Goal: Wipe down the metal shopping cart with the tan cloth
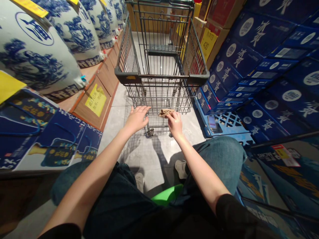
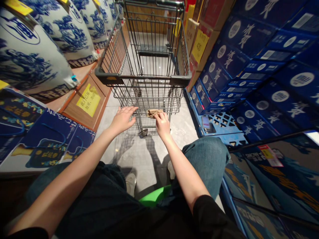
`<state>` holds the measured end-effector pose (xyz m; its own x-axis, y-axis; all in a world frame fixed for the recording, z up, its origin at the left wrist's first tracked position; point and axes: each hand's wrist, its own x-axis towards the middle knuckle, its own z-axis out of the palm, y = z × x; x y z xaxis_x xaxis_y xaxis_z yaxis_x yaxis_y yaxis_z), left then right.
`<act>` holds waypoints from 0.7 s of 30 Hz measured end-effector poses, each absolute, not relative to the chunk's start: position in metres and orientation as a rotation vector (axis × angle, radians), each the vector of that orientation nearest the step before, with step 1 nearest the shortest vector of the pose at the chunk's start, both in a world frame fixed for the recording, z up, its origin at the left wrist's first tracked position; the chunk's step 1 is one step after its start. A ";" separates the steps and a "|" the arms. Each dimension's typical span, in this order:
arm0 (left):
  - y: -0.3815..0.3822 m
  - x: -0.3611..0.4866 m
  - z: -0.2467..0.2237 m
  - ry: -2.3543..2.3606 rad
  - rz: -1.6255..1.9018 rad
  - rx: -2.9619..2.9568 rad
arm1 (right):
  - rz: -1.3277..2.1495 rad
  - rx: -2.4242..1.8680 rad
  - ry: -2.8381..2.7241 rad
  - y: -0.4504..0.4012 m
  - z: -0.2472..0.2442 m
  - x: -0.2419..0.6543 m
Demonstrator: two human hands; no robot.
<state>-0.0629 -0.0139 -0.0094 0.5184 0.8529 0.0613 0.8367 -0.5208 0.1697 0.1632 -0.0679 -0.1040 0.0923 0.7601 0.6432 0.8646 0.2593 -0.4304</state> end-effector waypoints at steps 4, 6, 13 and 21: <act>-0.014 -0.063 -0.009 1.479 0.205 2.626 | -0.171 -1.484 -1.669 -0.067 -0.099 0.163; -0.013 -0.064 -0.010 1.477 0.215 2.627 | -0.177 -1.516 -1.668 -0.069 -0.101 0.162; -0.012 -0.065 -0.012 1.460 0.230 2.628 | -0.120 -1.546 -1.687 -0.075 -0.103 0.169; -0.012 -0.066 -0.011 1.455 0.218 2.633 | -0.125 -1.562 -1.597 -0.076 -0.096 0.177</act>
